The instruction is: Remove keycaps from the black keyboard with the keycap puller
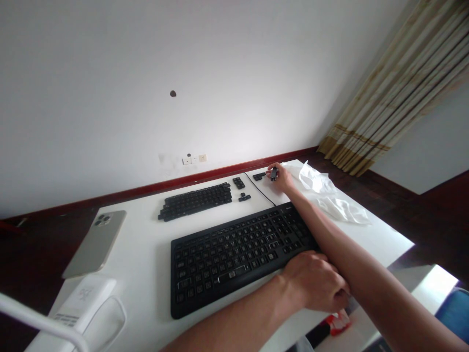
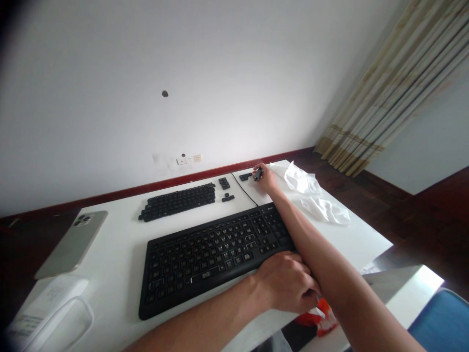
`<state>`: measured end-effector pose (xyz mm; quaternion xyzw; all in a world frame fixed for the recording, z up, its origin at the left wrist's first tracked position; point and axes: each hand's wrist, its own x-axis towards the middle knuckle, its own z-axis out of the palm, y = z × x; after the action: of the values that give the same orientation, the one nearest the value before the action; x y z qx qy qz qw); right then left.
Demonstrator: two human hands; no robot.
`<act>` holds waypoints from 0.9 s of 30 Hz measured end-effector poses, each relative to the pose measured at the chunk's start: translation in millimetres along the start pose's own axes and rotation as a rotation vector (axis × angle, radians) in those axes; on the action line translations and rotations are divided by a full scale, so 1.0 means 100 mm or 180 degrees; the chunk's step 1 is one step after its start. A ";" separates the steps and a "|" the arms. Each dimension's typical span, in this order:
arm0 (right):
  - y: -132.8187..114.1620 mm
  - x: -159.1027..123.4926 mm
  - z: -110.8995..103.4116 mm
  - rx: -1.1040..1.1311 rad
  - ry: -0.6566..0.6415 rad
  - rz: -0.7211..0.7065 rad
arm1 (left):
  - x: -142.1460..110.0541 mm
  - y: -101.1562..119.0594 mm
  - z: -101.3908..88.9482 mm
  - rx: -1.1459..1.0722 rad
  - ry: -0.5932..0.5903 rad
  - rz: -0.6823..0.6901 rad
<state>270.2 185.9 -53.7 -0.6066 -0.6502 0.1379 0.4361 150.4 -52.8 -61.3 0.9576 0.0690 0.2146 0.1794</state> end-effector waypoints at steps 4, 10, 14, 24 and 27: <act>-0.04 -0.02 -0.03 -0.0173 0.0203 -0.0038 | -0.01 0.03 -0.04 -0.0004 -0.0100 -0.0065; -0.26 0.00 -0.24 0.0282 0.0350 0.0018 | -0.02 0.06 -0.13 0.0022 -0.0262 -0.0140; -0.55 -0.09 -0.54 0.0808 0.0395 -0.0031 | -0.03 0.07 -0.15 0.0030 -0.0260 -0.0106; -0.19 -1.21 -1.16 0.1427 0.0340 0.0619 | -0.05 0.12 -0.44 0.1297 0.0177 -0.0488; -0.08 -1.36 -1.22 0.1159 0.0553 0.0466 | -0.07 0.03 -0.56 0.1417 0.0408 -0.1129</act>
<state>338.5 17.6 -31.0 -0.5730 -0.5288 0.2315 0.5818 119.9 -40.1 -16.0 0.9309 0.2919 0.2195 -0.0052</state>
